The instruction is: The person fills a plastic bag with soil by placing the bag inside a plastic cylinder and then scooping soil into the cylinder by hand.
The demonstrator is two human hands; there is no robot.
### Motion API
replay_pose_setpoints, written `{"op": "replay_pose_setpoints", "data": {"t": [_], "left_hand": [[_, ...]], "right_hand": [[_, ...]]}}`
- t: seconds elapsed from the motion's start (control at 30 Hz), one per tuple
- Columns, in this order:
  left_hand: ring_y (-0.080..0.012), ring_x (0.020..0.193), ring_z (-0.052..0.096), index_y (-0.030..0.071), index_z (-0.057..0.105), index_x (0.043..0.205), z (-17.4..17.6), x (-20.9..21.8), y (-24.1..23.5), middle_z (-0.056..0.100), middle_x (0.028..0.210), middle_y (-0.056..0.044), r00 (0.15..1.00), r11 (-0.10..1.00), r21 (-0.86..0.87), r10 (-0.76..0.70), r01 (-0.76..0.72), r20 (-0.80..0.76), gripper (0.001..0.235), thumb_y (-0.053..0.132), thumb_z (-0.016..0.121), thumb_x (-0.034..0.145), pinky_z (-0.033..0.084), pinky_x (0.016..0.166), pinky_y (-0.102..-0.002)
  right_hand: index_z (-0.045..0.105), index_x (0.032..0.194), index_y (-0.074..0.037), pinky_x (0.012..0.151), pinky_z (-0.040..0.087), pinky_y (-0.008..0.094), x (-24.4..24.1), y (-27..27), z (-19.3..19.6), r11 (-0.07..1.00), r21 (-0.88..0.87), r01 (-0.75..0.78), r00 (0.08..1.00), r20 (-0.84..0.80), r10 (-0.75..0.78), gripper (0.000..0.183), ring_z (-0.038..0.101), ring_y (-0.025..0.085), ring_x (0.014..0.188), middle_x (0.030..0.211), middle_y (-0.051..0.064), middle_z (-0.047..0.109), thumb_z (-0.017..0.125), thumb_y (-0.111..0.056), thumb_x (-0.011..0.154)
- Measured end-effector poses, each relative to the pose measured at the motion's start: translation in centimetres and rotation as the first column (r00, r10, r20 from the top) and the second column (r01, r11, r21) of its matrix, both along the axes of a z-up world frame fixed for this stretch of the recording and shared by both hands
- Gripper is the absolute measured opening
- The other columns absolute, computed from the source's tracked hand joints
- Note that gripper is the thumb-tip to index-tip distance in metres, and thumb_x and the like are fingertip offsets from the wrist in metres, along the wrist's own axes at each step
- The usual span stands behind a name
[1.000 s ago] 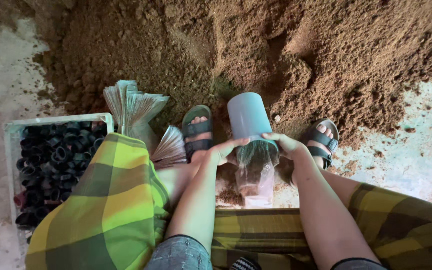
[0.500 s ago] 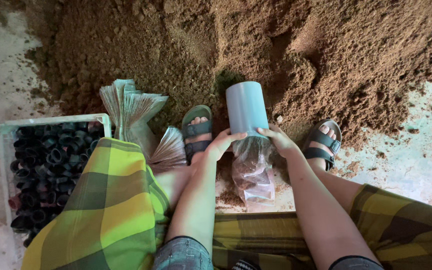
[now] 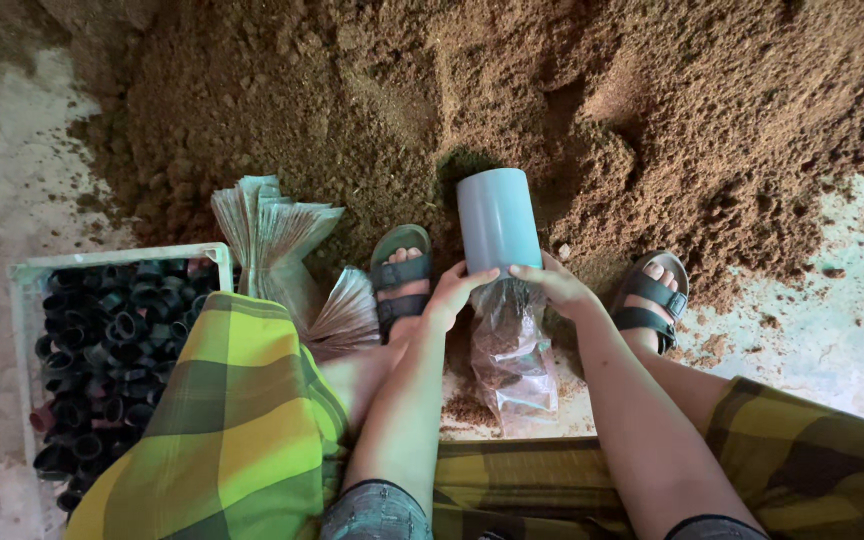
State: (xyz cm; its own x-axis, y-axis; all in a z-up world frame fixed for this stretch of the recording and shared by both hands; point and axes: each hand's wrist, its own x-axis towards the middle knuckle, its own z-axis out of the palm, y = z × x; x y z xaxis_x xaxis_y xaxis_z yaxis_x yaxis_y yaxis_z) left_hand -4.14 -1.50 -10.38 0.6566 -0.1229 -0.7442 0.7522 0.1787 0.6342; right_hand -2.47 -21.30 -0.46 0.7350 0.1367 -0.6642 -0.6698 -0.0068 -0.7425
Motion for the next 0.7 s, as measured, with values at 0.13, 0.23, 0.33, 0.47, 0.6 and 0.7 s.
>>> {"op": "replay_pose_setpoints", "data": {"t": [0.13,0.23,0.33,0.47,0.6,0.7], "left_hand": [[-0.0362,0.135,0.06,0.004,0.048,0.159,8.1,1.0,0.1,0.06,0.15,-0.021,0.997,0.993,-0.115,-0.038,0.031,-0.062,0.11,0.042,0.103,0.072,0.055,0.105,-0.052],[-0.0469,0.151,0.044,0.003,0.025,0.168,8.1,1.7,0.2,0.042,0.164,-0.029,0.986,0.983,-0.134,-0.136,0.123,-0.094,0.125,0.045,0.1,0.077,0.045,0.114,-0.065],[-0.0486,0.152,0.041,0.003,0.027,0.167,4.2,1.7,-0.4,0.041,0.164,-0.029,0.989,0.989,-0.103,-0.119,0.109,-0.093,0.128,0.043,0.105,0.073,0.041,0.116,-0.068],[-0.0436,0.141,0.055,0.001,0.044,0.155,3.8,1.5,-0.6,0.054,0.151,-0.027,0.998,0.997,-0.037,-0.063,0.062,-0.024,0.118,0.044,0.108,0.066,0.052,0.106,-0.06],[-0.0405,0.14,0.057,-0.002,0.05,0.149,5.0,1.7,-0.6,0.058,0.147,-0.027,0.999,0.998,-0.047,-0.039,0.039,0.006,0.115,0.04,0.111,0.061,0.052,0.11,-0.053],[-0.0377,0.134,0.059,-0.003,0.05,0.146,5.7,1.3,-0.1,0.059,0.141,-0.026,0.999,0.997,-0.066,-0.028,0.03,0.023,0.11,0.034,0.11,0.061,0.051,0.109,-0.05]], "right_hand": [[0.051,0.151,0.008,0.114,0.043,0.063,-0.2,0.8,1.1,1.0,0.004,-0.01,0.998,0.055,0.01,0.099,0.052,0.046,0.143,0.144,0.032,0.059,0.096,-0.042,0.079],[0.055,0.147,0.007,0.11,0.046,0.059,-0.4,0.7,0.1,0.999,0.011,0.033,0.996,0.088,-0.034,0.094,0.056,0.038,0.135,0.134,0.027,0.063,0.098,-0.039,0.077],[0.059,0.142,0.005,0.105,0.05,0.056,-0.5,-0.3,-2.0,0.998,0.029,0.048,0.995,0.088,-0.051,0.087,0.061,0.035,0.126,0.125,0.022,0.065,0.098,-0.039,0.078],[0.062,0.141,0.004,0.105,0.05,0.053,-0.9,-0.9,-3.8,0.995,0.052,0.089,0.99,0.108,-0.094,0.081,0.062,0.033,0.126,0.126,0.022,0.066,0.098,-0.038,0.081],[0.062,0.14,0.003,0.104,0.05,0.053,-0.8,-0.1,-2.1,0.993,0.059,0.098,0.988,0.115,-0.105,0.079,0.062,0.031,0.122,0.124,0.02,0.066,0.098,-0.034,0.08],[0.056,0.143,-0.008,0.039,0.054,0.038,0.1,-1.7,-7.1,0.987,0.153,0.049,0.996,0.07,-0.06,0.075,0.071,0.03,0.08,0.108,0.016,0.063,0.095,-0.029,0.083]]}}
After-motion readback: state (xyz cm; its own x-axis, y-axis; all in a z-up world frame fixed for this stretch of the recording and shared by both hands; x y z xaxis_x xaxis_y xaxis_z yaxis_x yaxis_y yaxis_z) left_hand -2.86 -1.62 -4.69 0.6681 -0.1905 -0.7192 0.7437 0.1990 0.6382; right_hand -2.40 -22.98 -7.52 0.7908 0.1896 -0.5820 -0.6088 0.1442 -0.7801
